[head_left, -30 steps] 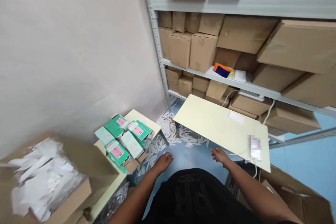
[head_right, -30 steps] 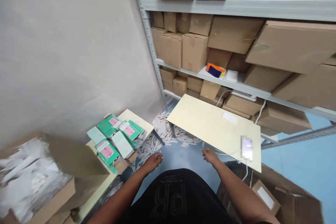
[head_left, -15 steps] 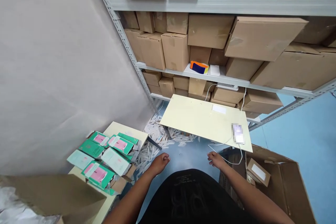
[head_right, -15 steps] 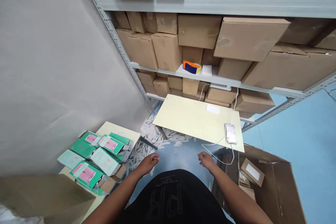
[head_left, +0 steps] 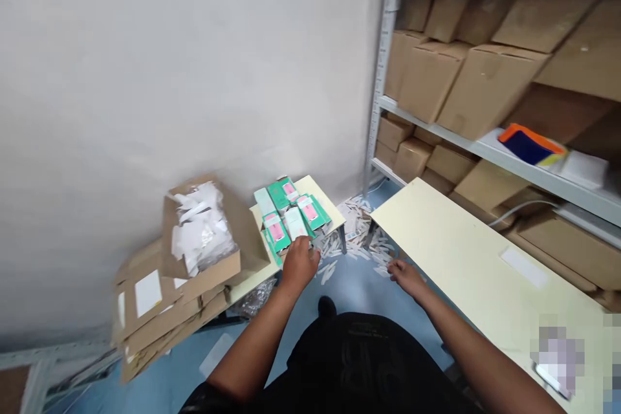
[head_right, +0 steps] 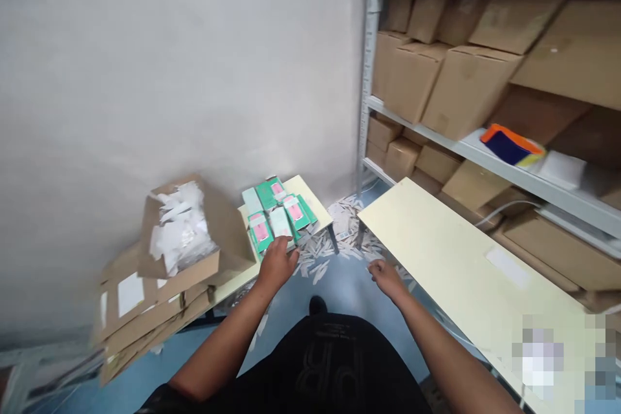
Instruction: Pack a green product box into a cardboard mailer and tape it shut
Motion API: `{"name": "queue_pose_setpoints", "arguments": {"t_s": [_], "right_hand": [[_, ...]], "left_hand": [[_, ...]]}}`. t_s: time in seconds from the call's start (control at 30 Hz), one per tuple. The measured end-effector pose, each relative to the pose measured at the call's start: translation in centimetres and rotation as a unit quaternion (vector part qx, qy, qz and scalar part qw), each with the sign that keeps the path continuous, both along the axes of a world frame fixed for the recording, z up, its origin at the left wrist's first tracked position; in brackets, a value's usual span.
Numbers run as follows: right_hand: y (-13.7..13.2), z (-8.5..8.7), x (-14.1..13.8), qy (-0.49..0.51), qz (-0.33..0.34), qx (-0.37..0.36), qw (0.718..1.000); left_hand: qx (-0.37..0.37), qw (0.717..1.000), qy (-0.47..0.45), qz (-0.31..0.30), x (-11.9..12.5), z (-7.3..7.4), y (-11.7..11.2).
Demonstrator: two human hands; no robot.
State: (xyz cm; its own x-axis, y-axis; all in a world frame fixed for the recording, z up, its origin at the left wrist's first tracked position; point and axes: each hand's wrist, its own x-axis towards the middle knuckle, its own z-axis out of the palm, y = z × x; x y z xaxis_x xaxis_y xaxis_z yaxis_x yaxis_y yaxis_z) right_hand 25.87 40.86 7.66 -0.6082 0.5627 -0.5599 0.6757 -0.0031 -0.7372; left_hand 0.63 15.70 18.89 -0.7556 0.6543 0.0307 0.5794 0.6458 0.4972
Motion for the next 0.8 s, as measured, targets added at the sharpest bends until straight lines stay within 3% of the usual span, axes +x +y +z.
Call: {"name": "queue_pose_setpoints", "arguments": {"t_s": [0.07, 0.13, 0.23, 0.33, 0.43, 0.6, 0.8], "right_hand": [[-1.1, 1.5, -6.5, 0.035, 0.092, 0.047, 0.994], [-2.6, 3.0, -12.8, 0.051, 0.142, 0.127, 0.980], [-4.9, 4.4, -20.8, 0.025, 0.161, 0.222, 0.961], [-6.9, 4.6, -26.5, -0.023, 0.198, 0.263, 0.944], [-8.6, 3.9, -29.7, -0.086, 0.215, 0.282, 0.931], [-10.0, 2.6, -31.7, -0.150, 0.178, 0.267, 0.935], [-8.2, 4.4, -32.0, -0.104, 0.134, 0.253, 0.952]], "left_hand": [[-0.034, 0.997, -0.015, 0.064, -2.2, -0.5, -1.7], [-0.047, 0.991, -0.080, 0.100, -4.0, -1.8, -2.7], [-0.021, 0.980, -0.170, 0.099, -5.7, -4.0, -3.5], [0.016, 0.981, -0.179, 0.073, -6.6, -5.3, -4.1], [0.044, 0.985, -0.156, 0.053, -7.3, -5.3, -4.7], [0.118, 0.980, -0.161, 0.012, -8.1, -4.0, -4.9], [0.185, 0.939, -0.286, 0.048, -8.6, -3.4, -4.0]]}}
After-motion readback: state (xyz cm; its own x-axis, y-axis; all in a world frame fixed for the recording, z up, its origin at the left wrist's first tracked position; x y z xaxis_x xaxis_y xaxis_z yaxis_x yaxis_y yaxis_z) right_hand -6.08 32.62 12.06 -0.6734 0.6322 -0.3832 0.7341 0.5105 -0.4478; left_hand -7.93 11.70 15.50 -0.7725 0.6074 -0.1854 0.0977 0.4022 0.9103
